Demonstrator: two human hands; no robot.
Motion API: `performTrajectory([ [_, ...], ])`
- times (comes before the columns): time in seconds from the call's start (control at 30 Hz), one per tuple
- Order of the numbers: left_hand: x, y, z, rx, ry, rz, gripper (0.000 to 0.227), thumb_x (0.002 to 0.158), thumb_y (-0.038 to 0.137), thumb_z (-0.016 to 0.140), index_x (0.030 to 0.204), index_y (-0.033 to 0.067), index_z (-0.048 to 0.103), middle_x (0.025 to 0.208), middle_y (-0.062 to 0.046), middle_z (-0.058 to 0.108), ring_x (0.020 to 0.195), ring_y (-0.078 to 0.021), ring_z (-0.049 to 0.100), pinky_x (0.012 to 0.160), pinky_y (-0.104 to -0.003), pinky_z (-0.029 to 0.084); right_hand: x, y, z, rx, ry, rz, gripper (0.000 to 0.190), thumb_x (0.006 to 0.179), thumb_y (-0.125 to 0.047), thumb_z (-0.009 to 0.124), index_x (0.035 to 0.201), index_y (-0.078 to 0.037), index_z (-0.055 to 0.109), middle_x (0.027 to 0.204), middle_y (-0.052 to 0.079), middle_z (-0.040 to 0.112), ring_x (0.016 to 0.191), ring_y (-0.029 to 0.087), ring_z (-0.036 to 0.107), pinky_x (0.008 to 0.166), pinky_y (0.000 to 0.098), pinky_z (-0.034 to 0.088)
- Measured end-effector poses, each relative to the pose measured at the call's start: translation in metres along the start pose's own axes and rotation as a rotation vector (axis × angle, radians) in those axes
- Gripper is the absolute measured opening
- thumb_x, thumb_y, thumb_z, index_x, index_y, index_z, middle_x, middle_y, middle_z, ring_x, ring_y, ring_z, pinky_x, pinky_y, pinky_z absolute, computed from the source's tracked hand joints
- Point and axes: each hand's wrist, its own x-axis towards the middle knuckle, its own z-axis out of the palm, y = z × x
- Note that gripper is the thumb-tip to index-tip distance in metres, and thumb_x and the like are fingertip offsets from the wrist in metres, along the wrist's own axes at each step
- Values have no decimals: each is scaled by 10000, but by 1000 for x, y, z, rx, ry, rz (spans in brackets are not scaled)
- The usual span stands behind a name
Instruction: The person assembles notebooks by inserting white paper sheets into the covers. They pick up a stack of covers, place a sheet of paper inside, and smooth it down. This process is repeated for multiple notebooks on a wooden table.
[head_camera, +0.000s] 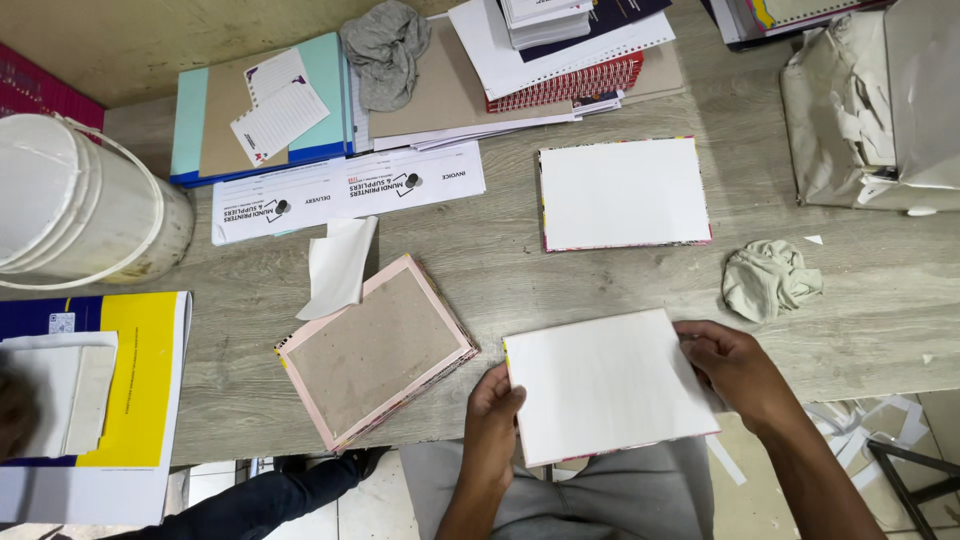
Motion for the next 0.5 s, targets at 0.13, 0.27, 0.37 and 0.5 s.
performTrajectory([
  [0.13, 0, -8, 5, 28, -115, 218, 360, 938, -67, 528, 1218, -24, 751, 1152, -137, 831, 1035, -192, 731, 955, -320, 538, 12, 18, 2, -41, -86, -188, 289, 1012, -57, 669, 1249, -24, 832, 647, 55, 442, 611, 188, 431, 602, 333, 337],
  [0.27, -10, 9, 4, 243, -143, 306, 246, 984, 70, 543, 1103, 36, 755, 951, -30, 748, 861, -107, 619, 801, -284, 492, 4, 4, 3, -13, -60, -238, 267, 1012, -83, 689, 1223, -13, 836, 666, 44, 428, 628, 186, 418, 622, 328, 349],
  [0.37, -9, 17, -4, 147, -214, 347, 315, 1009, 236, 633, 1228, 26, 718, 1075, -49, 785, 971, -109, 673, 867, -289, 520, 7, -13, 6, 7, -114, -228, 273, 1006, -70, 686, 1232, 18, 811, 714, 72, 508, 609, 199, 431, 597, 344, 347],
  [0.5, -11, 25, -11, 187, -166, 314, 247, 1016, 105, 573, 1190, 43, 736, 985, -13, 715, 872, -90, 571, 838, -270, 455, 25, -6, 5, 146, -172, -258, 204, 989, -73, 718, 1142, 43, 789, 788, 52, 557, 632, 175, 413, 569, 327, 320],
])
